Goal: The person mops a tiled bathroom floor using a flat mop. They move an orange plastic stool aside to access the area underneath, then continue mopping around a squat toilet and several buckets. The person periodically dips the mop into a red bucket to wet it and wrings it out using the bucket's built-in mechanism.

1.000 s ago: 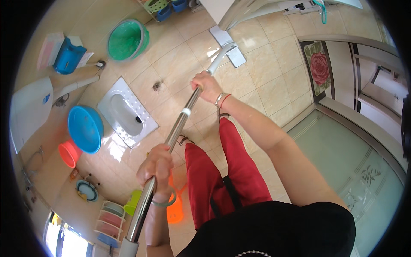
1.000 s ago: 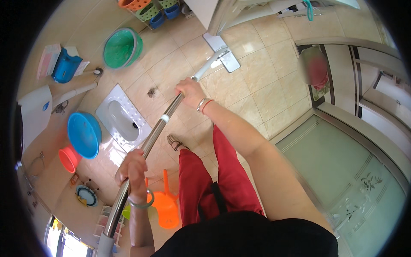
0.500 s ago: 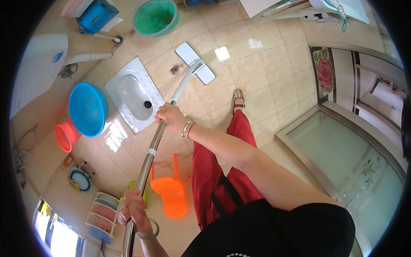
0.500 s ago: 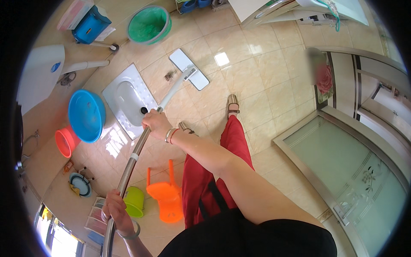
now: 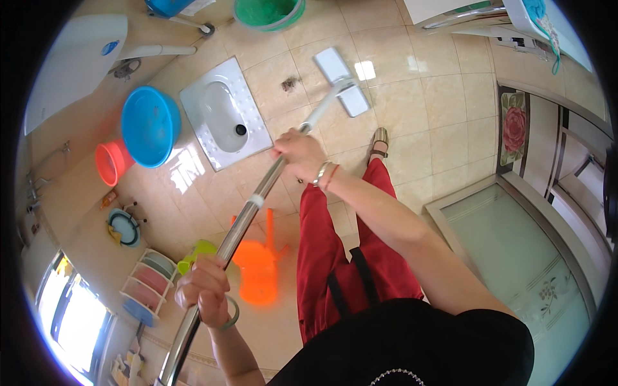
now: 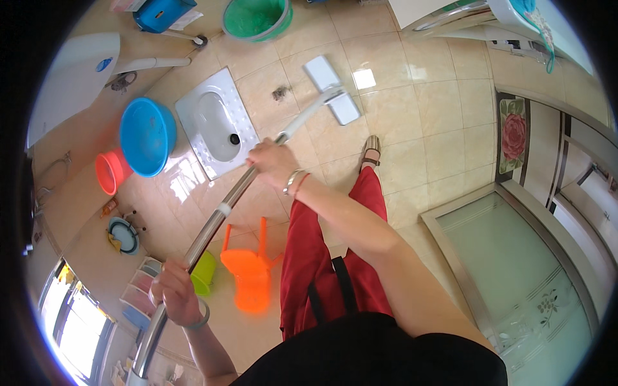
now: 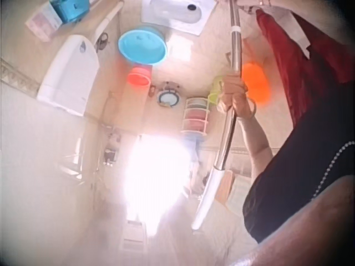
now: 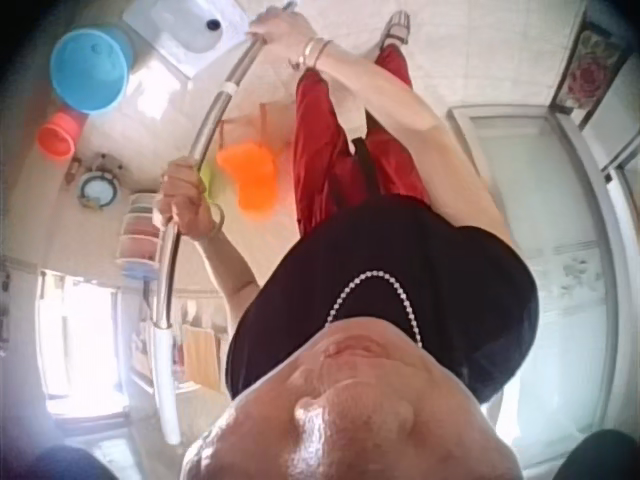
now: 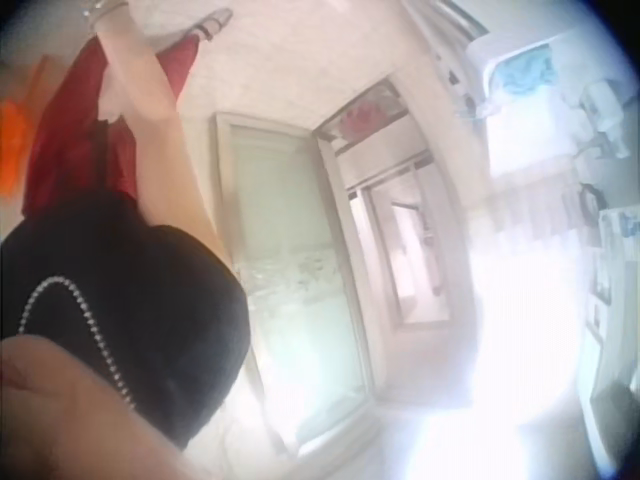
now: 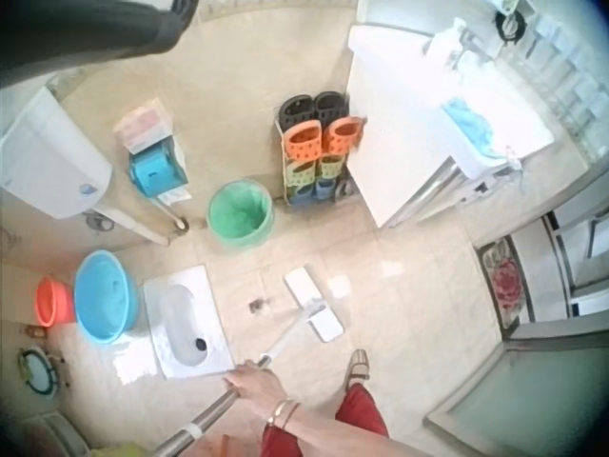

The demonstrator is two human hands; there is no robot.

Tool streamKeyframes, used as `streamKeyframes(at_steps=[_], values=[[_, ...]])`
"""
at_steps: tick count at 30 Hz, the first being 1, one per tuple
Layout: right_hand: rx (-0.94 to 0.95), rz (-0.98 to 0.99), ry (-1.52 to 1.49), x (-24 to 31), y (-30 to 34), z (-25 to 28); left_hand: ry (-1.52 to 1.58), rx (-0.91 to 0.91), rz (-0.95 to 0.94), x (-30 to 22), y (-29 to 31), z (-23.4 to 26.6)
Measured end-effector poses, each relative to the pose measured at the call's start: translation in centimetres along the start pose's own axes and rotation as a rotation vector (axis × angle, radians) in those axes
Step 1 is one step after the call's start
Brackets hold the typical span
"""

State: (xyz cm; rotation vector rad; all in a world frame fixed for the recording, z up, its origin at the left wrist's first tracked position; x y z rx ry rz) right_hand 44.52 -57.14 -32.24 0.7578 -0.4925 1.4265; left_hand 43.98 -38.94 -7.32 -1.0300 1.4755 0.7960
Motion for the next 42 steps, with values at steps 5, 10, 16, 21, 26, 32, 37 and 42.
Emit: streamKeyframes(at_steps=[5,10,16,21,26,32,37,42], values=[[-0.236,-0.106,0.013,-11.6,5.2,5.5,0.216,0.174,0.024,6.0,-3.6,-8.8],[-0.322,-0.260,0.023,-17.4,7.2,9.2,0.260,0.326,0.090,9.2,-6.3,-15.3],[-0.439,-0.272,-0.069,-14.2,6.2,7.0,0.176,0.349,0.126,6.5,-6.5,-13.1],[-0.548,-0.244,-0.170,-5.5,3.4,1.7,0.040,0.350,0.168,1.3,-5.8,-7.2],[-0.573,-0.226,-0.301,1.8,-0.6,-2.9,-0.111,0.419,0.208,-2.9,-6.3,-1.8],[-0.575,-0.198,-0.405,7.0,-4.1,-5.9,-0.171,0.515,0.186,-5.0,-6.3,1.9],[-0.295,-0.031,-0.298,6.1,-2.0,-5.2,-0.137,0.742,0.184,-4.3,-4.8,3.4],[-0.026,0.071,-0.120,7.3,0.4,-3.3,-0.044,0.968,0.079,-4.9,-2.9,5.1]])
Point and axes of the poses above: each hand's wrist, its own y-axis away from the middle knuckle, its own z-axis out of the back of the hand, x = y × z, the point moved 2 cm from there along -y, towards the middle knuckle, and after that the axes turned 13 degrees about y, right-handed, at the moved point
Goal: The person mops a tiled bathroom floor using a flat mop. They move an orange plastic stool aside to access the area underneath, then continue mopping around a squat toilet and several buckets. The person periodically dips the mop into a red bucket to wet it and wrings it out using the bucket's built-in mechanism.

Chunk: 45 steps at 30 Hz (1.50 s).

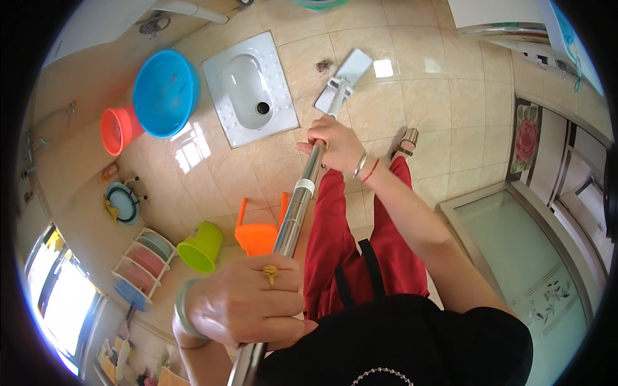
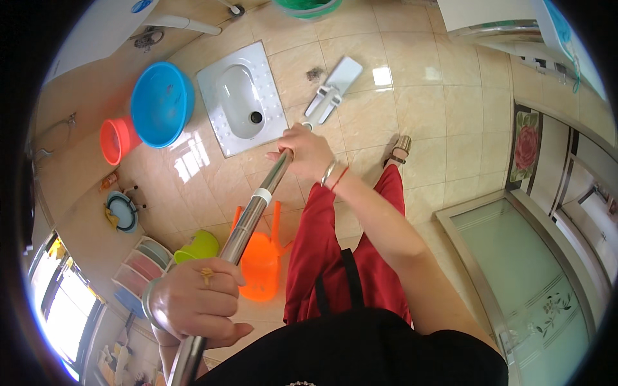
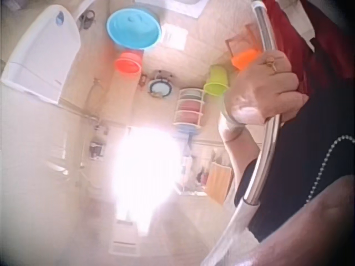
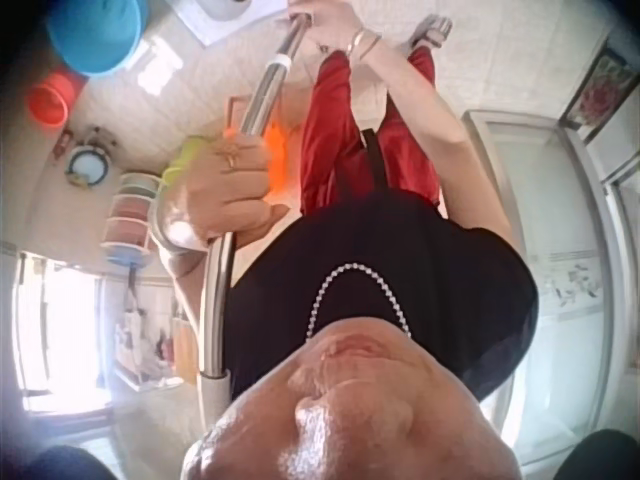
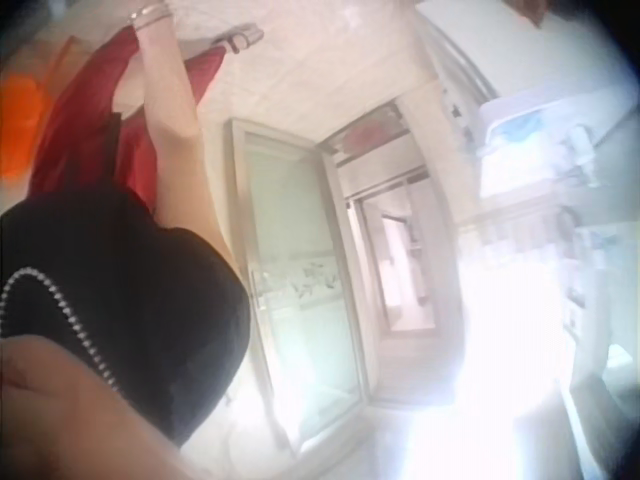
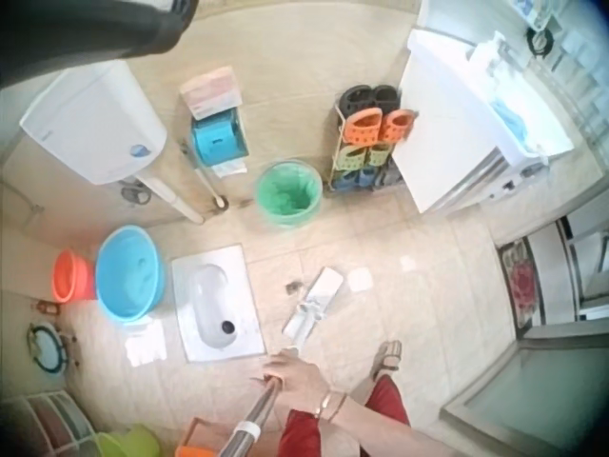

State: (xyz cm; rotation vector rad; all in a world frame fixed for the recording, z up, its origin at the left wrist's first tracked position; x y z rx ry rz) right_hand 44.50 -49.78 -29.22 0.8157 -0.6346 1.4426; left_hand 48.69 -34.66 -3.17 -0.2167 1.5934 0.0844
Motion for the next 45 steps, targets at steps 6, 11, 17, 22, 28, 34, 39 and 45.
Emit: streamKeyframes(at_steps=[6,11,17,22,28,34,39,45], values=[[-0.397,-0.274,-0.140,3.0,2.4,-7.1,0.104,-0.544,-0.020,-0.7,3.4,0.4],[-0.422,-0.327,-0.191,3.5,1.4,-10.3,0.300,-0.833,-0.102,0.6,6.6,0.1],[-0.524,-0.288,-0.207,3.1,-1.9,-9.1,0.179,-0.679,-0.156,1.0,5.7,1.1],[-0.657,-0.308,-0.182,2.0,-3.7,-8.7,0.149,-0.594,-0.113,1.0,4.7,2.2],[-0.632,-0.252,-0.060,0.9,-4.9,-8.7,0.167,-0.464,-0.195,2.0,5.5,3.9],[0.070,0.108,0.102,3.9,-4.5,-5.5,0.121,-0.271,-0.198,-0.2,9.1,3.4],[-0.227,-0.037,0.170,7.8,-5.6,-7.6,0.160,-0.501,-0.212,-3.3,8.9,5.4],[-0.388,-0.190,-0.048,8.5,-11.1,-9.5,-0.077,-0.979,-0.306,-2.0,7.7,5.5]])
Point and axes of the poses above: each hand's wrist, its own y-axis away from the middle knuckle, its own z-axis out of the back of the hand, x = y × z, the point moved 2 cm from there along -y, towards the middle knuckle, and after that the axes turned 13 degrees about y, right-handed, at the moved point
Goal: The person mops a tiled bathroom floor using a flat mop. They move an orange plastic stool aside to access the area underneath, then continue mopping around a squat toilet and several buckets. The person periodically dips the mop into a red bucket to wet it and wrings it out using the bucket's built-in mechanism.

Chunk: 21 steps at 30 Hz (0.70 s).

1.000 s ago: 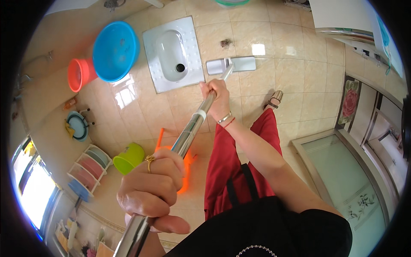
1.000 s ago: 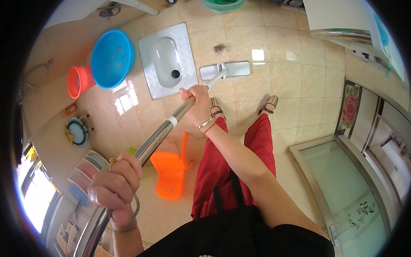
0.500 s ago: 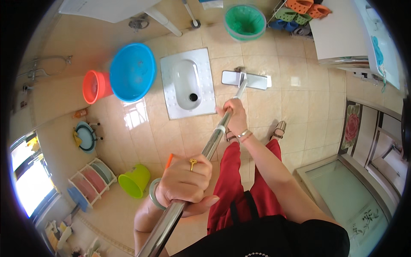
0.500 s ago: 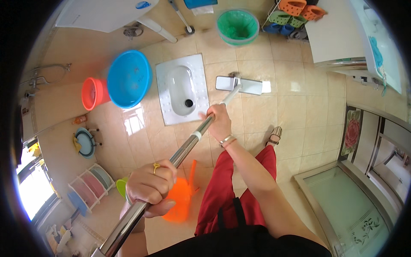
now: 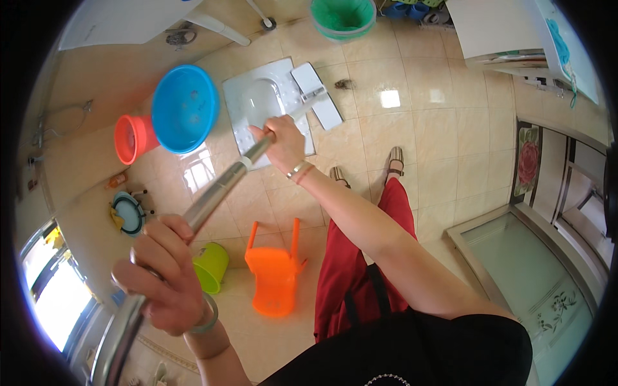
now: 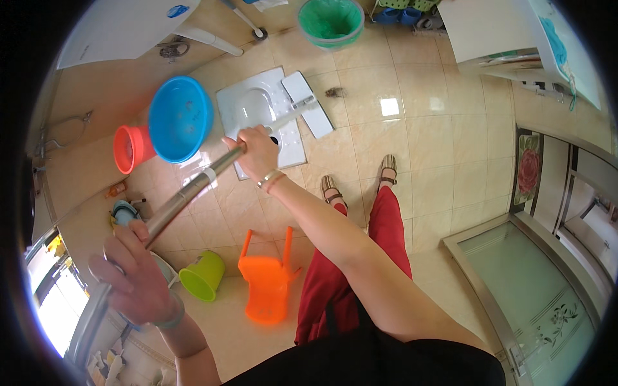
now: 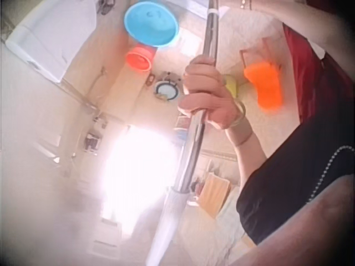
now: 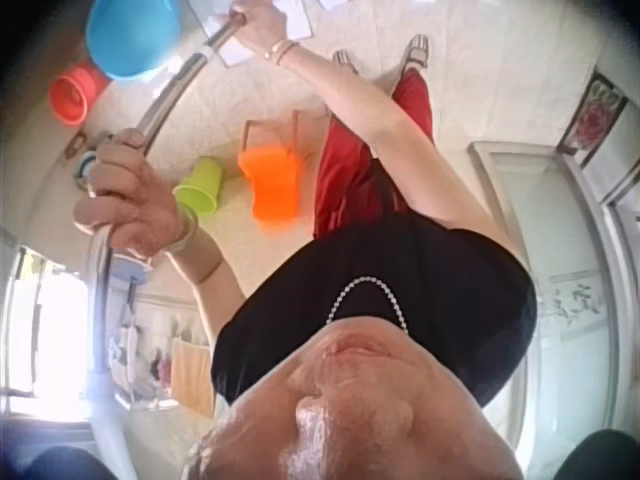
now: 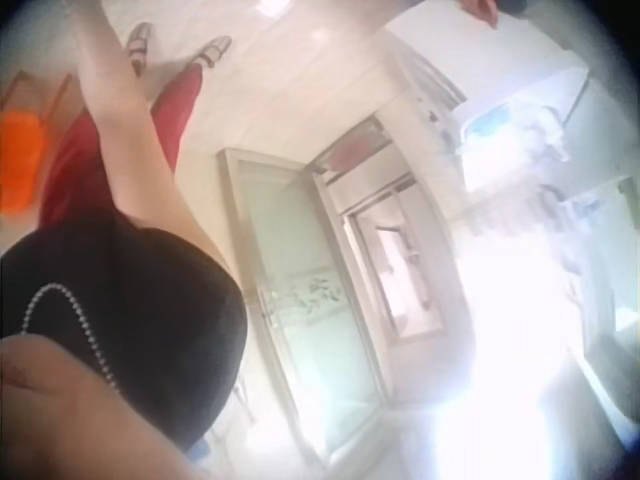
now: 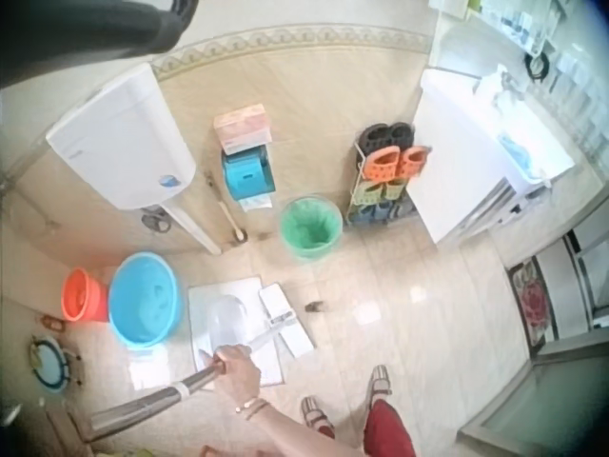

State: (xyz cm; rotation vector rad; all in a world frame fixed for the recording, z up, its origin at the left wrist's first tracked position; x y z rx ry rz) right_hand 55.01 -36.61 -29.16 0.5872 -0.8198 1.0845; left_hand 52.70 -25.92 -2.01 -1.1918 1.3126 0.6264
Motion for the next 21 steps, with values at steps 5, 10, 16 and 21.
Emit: streamKeyframes(at_steps=[5,10,16,21], values=[[0.289,0.089,0.076,-2.7,-2.5,0.3,0.089,0.125,-0.003,3.4,-0.9,-1.3],[0.311,0.091,0.061,-5.2,-2.6,3.2,0.005,0.281,0.033,4.2,-2.0,-5.3],[0.225,0.117,0.037,-7.0,-1.8,6.9,-0.029,0.300,0.049,4.1,-1.8,-6.8],[0.222,0.113,0.058,-8.2,-1.5,8.8,0.022,0.274,0.034,4.5,-1.4,-8.2]])
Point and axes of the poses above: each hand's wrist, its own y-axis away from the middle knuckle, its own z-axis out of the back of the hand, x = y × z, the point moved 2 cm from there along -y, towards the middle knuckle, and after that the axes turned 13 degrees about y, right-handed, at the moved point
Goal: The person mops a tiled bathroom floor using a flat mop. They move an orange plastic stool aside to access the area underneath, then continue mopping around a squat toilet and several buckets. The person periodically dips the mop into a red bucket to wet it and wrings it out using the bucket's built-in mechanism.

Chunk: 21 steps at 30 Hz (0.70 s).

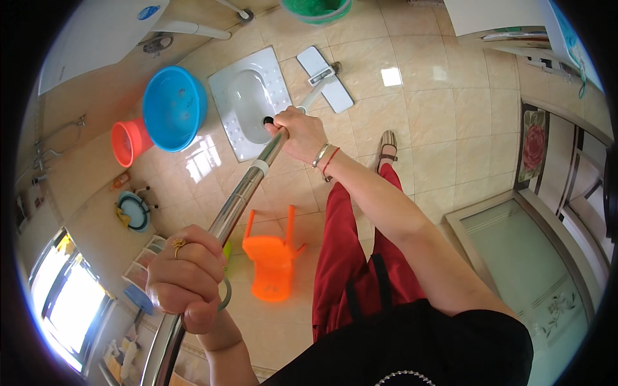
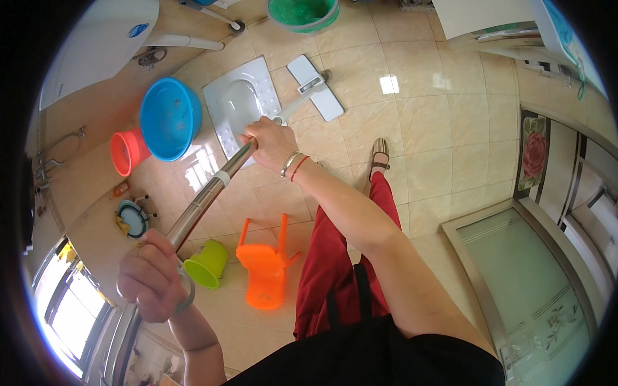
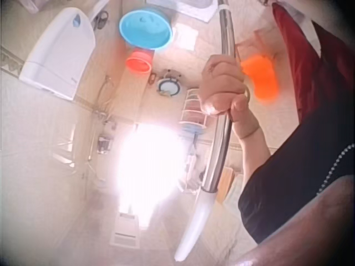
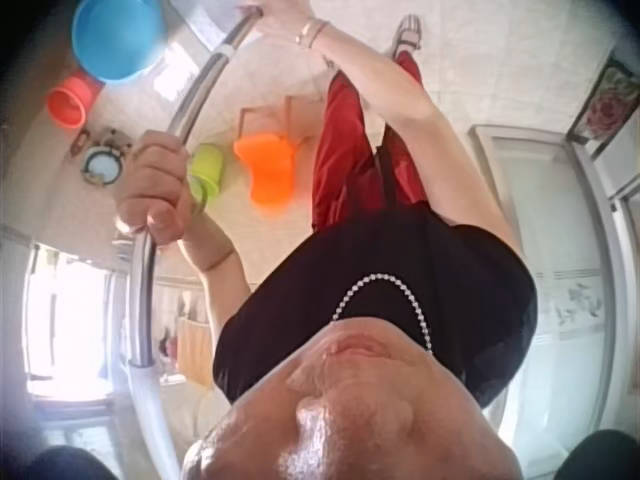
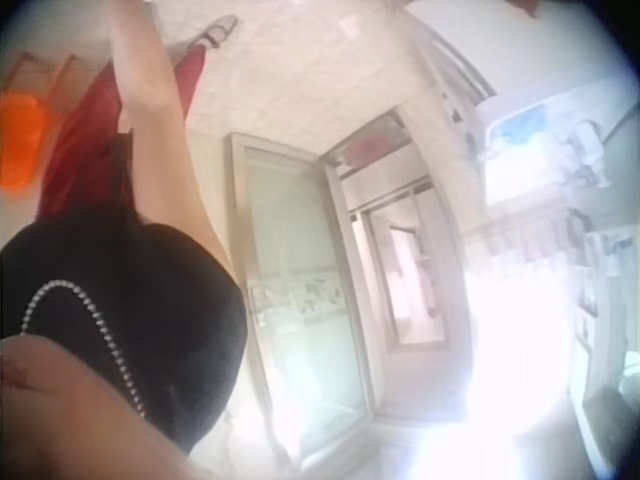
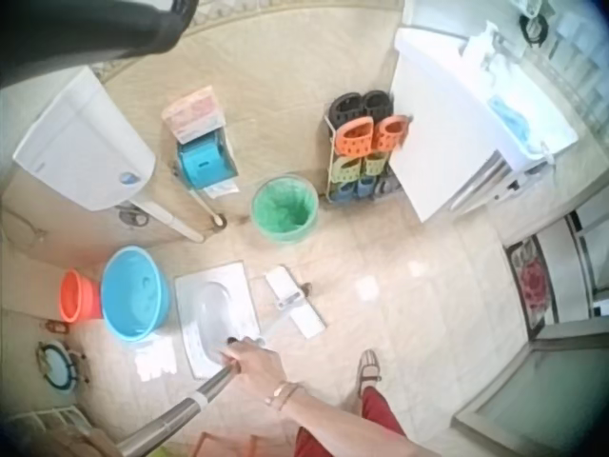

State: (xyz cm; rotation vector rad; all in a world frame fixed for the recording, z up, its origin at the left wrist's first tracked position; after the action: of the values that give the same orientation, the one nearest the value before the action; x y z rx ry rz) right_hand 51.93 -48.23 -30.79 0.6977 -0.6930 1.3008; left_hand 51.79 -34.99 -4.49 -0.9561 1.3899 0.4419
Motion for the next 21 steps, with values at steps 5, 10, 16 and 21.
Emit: streamKeyframes(at_steps=[5,10,16,21], values=[[0.065,0.033,0.068,-1.2,0.8,0.5,0.120,-0.119,-0.062,0.9,1.2,-0.2],[0.236,0.163,0.101,-1.9,3.1,0.0,0.009,-0.482,0.041,-0.1,7.5,-2.6],[0.578,0.289,0.132,0.4,7.8,-0.3,0.028,-0.057,-0.041,-4.0,10.0,-1.8],[0.777,0.344,0.216,-1.3,8.6,0.2,0.236,0.022,-0.017,-2.4,9.8,-1.9]])
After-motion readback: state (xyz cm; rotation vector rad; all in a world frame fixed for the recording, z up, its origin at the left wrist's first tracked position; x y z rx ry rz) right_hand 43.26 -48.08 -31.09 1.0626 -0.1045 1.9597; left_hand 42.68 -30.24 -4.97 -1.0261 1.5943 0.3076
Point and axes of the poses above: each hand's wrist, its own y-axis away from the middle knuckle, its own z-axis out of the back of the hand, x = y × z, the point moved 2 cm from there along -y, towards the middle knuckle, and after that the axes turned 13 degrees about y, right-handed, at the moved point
